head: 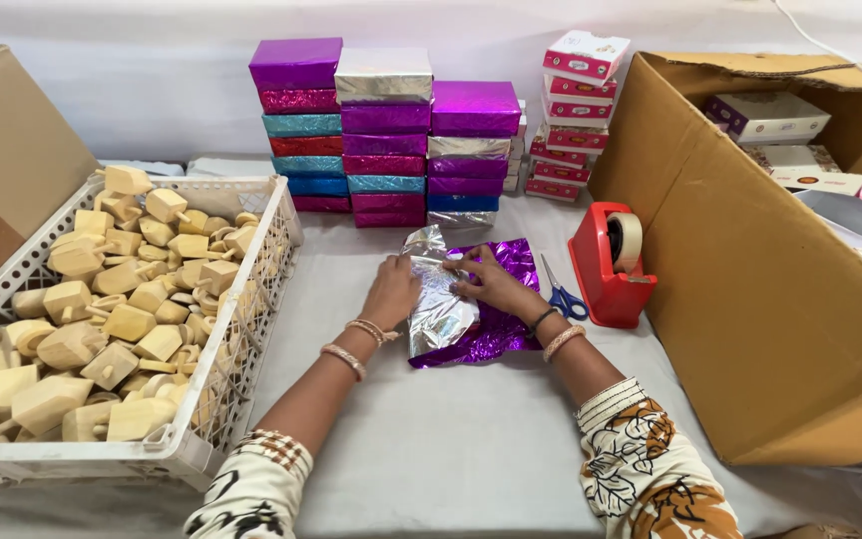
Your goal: Wrapping small white gift boxes with decorative shiny purple and silver paper and securing them with tape.
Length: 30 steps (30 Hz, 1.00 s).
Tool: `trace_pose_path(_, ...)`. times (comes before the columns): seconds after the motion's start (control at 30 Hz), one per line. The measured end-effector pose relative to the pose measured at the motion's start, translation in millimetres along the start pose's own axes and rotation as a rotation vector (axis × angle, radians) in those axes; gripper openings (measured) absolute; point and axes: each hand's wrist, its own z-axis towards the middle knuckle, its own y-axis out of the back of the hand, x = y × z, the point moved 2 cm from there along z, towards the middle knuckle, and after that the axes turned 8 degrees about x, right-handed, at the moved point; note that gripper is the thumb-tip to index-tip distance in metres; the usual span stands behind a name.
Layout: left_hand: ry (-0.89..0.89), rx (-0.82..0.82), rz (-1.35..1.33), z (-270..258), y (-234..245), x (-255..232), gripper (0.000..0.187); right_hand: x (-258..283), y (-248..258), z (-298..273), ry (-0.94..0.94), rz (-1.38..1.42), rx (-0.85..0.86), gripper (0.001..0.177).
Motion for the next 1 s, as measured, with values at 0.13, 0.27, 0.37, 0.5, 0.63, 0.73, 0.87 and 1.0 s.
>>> trace_pose_path(0.13,-0.016,0.111,0.030,18,-32,4,0.060,5,1,-2,-0.007,-0.007,0.003,0.050)
trace_pose_path(0.27,0.006,0.316,0.125,39,-25,0,0.065,11,4,-4,-0.027,0.007,0.013,0.051)
trace_pose_path(0.37,-0.189,0.139,-0.186,92,-78,85,0.045,22,7,-6,-0.052,0.012,0.021,0.050)
trace_pose_path(0.5,-0.098,0.307,-0.773,136,-89,130,0.031,26,8,-5,-0.096,0.013,0.037,0.050)
trace_pose_path(0.63,-0.051,0.599,-0.852,145,-85,140,0.020,23,8,-4,-0.150,0.013,0.063,0.051)
trace_pose_path(0.73,-0.127,0.616,-0.794,151,-90,143,0.021,19,7,-2,-0.150,0.016,0.061,0.050)
trace_pose_path(0.87,-0.139,0.407,-0.701,148,-93,138,0.020,20,8,-2,-0.152,0.032,0.062,0.050)
trace_pose_path(1.0,-0.305,0.042,0.002,122,-37,93,0.023,23,7,-4,-0.153,0.034,0.065,0.049)
